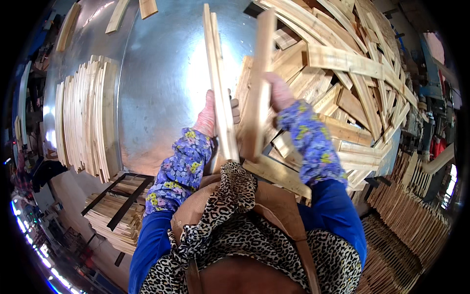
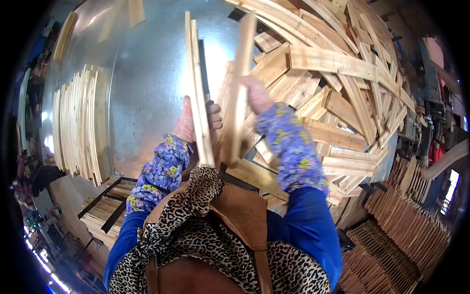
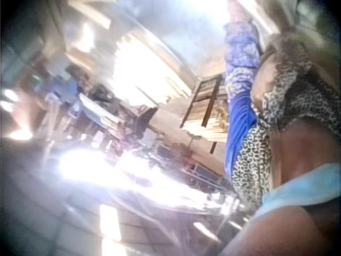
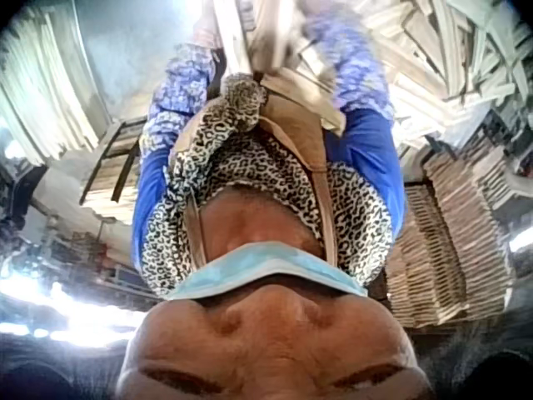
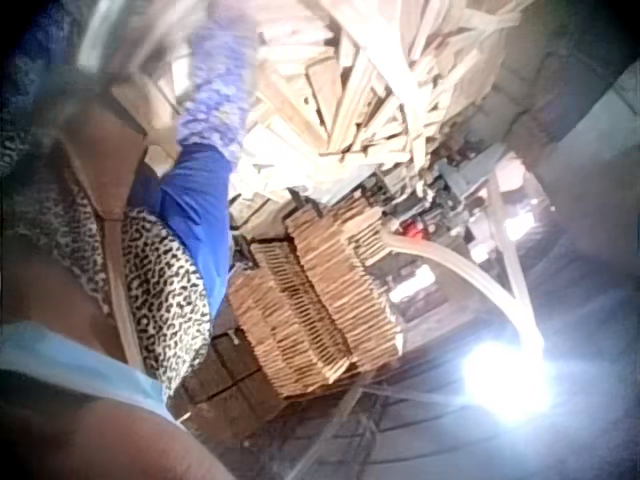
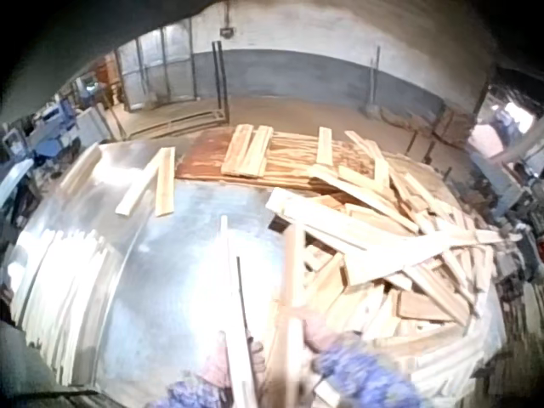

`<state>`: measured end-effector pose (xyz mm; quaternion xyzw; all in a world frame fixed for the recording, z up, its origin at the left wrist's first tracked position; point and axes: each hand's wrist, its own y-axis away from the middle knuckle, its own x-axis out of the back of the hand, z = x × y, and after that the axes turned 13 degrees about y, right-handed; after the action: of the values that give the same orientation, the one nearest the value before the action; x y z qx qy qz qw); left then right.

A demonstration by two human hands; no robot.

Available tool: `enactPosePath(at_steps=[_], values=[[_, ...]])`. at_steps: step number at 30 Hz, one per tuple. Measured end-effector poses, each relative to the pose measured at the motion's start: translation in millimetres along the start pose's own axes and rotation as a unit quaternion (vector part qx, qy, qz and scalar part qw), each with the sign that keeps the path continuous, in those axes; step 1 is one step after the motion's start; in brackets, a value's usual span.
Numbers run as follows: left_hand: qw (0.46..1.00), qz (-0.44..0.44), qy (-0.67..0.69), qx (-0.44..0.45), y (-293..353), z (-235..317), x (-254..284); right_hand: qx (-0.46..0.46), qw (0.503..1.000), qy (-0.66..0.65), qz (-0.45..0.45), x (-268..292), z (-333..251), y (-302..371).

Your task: The person sorts wooden planks on a metal table, picking up pieces from a pile and arranging them into neat stacks. The person repeatedly picks up planks, aligns them, and places them into organized piles while another person works nearby.

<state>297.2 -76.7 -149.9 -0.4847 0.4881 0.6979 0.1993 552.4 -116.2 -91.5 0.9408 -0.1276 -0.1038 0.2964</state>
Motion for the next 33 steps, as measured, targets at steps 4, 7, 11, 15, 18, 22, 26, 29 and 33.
enactPosePath(at_steps=[4, 7, 11, 15, 18, 22, 26, 29, 33], values=[[0.981, 0.176, -0.073, -0.038, -9.7, -5.6, -5.7, -0.041, 0.906, 0.403, -0.125, -61.2, -61.1, 7.4], [0.98, 0.18, -0.085, -0.025, 7.7, 7.5, -30.3, 0.106, 0.833, 0.525, -0.14, 0.5, -75.2, 2.0], [0.99, 0.14, -0.027, -0.008, 9.4, 29.6, -40.5, 0.216, 0.541, 0.807, 0.096, 156.0, -97.6, 22.6], [0.996, 0.084, -0.035, -0.009, -8.4, 36.4, -23.1, 0.155, 0.432, 0.857, 0.232, 258.2, -87.6, 15.3], [0.991, 0.125, -0.043, -0.015, -16.3, 37.5, -18.9, 0.125, 0.5, 0.83, 0.215, 252.5, -109.3, -4.1], [0.998, 0.05, -0.025, 0.014, -7.9, 49.6, -20.2, -0.004, 0.613, 0.766, 0.194, 134.9, -209.9, -29.1], [0.997, -0.037, 0.054, 0.051, -23.5, 32.2, -19.4, -0.152, 0.852, 0.462, 0.194, -8.2, -224.5, -31.2], [0.998, 0.058, 0.018, -0.016, -30.0, 5.6, -35.8, -0.072, 0.857, 0.51, -0.005, -52.4, -164.9, -72.7], [0.999, -0.008, 0.039, -0.001, -32.8, 19.7, 11.2, 0.131, 0.711, 0.681, 0.117, 7.5, -139.2, -99.7]])
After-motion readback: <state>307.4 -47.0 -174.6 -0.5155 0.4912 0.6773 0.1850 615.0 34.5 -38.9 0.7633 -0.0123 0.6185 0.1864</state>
